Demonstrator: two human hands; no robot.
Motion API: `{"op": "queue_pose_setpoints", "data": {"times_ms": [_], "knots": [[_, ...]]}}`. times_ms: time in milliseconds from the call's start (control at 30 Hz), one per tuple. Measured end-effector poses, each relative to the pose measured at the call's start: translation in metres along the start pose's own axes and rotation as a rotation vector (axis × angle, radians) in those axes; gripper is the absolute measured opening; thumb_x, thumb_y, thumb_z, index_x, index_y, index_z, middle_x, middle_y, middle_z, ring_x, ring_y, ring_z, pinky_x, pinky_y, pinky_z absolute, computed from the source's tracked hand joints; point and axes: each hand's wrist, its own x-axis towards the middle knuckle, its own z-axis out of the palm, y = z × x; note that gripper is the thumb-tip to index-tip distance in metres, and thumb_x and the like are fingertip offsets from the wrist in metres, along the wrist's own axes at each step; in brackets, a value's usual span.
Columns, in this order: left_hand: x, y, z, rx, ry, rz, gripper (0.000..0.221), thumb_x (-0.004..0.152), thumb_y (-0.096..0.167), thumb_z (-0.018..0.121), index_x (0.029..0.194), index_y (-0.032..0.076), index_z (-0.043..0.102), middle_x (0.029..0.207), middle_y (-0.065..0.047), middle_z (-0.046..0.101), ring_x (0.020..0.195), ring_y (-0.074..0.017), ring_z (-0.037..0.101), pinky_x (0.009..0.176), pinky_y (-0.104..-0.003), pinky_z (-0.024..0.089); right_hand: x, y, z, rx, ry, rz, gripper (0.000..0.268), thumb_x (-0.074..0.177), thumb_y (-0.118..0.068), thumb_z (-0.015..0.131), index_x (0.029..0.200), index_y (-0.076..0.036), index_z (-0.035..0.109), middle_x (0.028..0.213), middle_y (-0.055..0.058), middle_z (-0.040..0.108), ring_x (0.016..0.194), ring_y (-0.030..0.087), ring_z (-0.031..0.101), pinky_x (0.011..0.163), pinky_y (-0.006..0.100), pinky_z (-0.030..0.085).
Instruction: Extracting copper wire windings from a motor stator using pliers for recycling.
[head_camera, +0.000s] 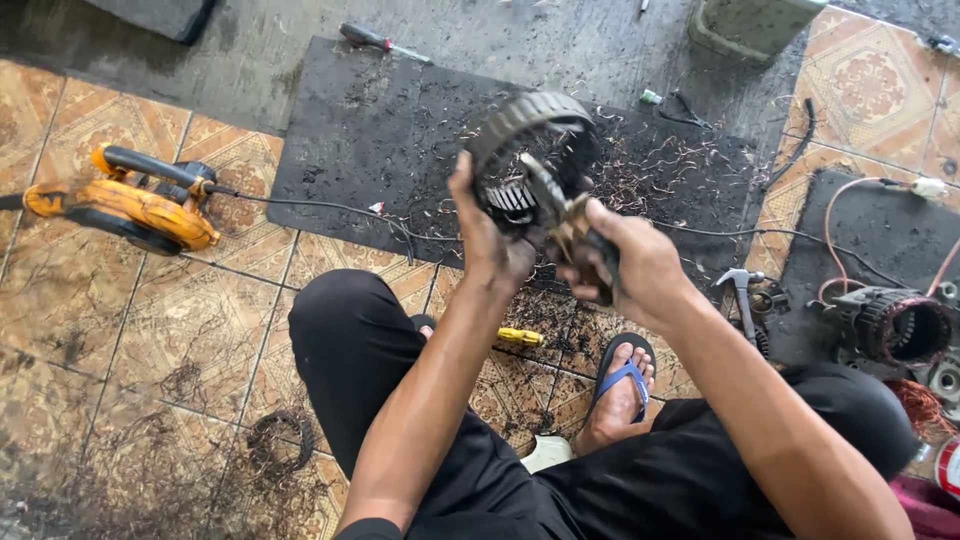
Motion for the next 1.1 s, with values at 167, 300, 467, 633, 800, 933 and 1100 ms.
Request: {"op": "queue_pose_setpoints", "data": {"times_ms": [167,300,467,633,800,933,1100], "knots": [[0.008,-0.013,-0.006,0.246,-0.12,-0.039,0.085,0.084,0.077,0.053,0.134,0.009,0.046,0.108,-0.02,0.059,0.088,-0.0313,0.063,0.063,-0.041,0.06,0.001,-0.013,0.015,0.165,0.058,-0.002,0.035,0.106,-0.03,0.049,0.096,0.002,0.056,0.065,0.003,0.04,0.066,0.032,0.063,0.044,0.031,0.044],[0.0,-0.003,0.004,0.09,-0.13,-0.009,0.077,0.085,0.074,0.054,0.128,0.011,0.05,0.102,-0.015,0.063,0.08,-0.0283,0.067,0.059,-0.037,0.064,0.004,-0.006,-0.014,-0.118,0.124,-0.031,0.043,0.103,-0.034,0.057,0.08,0.003,0.062,0.061,0.005,0.042,0.049,0.027,0.058,0.037,0.035,0.041],[-0.003,-0.001,-0.005,-0.057,-0.017,-0.039,0.078,0.082,0.068,0.064,0.13,0.01,0.045,0.106,-0.017,0.059,0.087,-0.0281,0.067,0.075,-0.042,0.065,-0.025,-0.015,-0.005,-0.72,0.096,-0.039,0.054,0.099,-0.042,0.056,0.073,0.003,0.069,0.072,0.016,0.058,0.07,0.03,0.055,0.062,0.039,0.037],[-0.012,0.0,0.012,0.031,0.074,0.006,0.077,0.078,0.073,0.065,0.127,0.016,0.048,0.11,-0.022,0.059,0.092,-0.0325,0.065,0.077,-0.045,0.061,-0.029,-0.007,0.024,-1.147,0.028,-0.123,0.05,0.102,-0.04,0.051,0.097,0.002,0.077,0.125,0.022,0.061,0.119,0.046,0.06,0.099,0.055,0.048],[-0.02,0.002,0.023,0.078,0.13,0.005,0.082,0.075,0.075,0.062,0.13,0.016,0.047,0.115,-0.024,0.057,0.098,-0.0363,0.061,0.078,-0.046,0.055,-0.025,-0.001,0.03,-0.998,0.116,-0.039,0.062,0.105,-0.042,0.042,0.083,0.005,0.076,0.094,0.026,0.074,0.105,0.045,0.069,0.098,0.057,0.049],[-0.02,0.004,0.027,0.038,0.123,0.054,0.082,0.078,0.074,0.06,0.135,0.018,0.043,0.121,-0.022,0.053,0.099,-0.0326,0.057,0.08,-0.043,0.052,0.0,0.007,0.016,-0.137,0.105,0.048,0.035,0.094,-0.026,0.052,0.09,0.007,0.06,0.069,0.022,0.061,0.051,0.028,0.059,0.038,0.035,0.046],[-0.025,-0.02,0.02,0.078,-0.076,-0.169,0.083,0.083,0.076,0.054,0.121,0.002,0.054,0.087,-0.013,0.056,0.059,-0.0159,0.058,0.039,-0.037,0.063,-0.01,-0.045,0.036,0.378,0.046,0.014,0.032,0.093,-0.034,0.049,0.068,-0.016,0.044,0.072,0.01,0.059,0.078,0.028,0.068,0.051,0.035,0.051]]}}
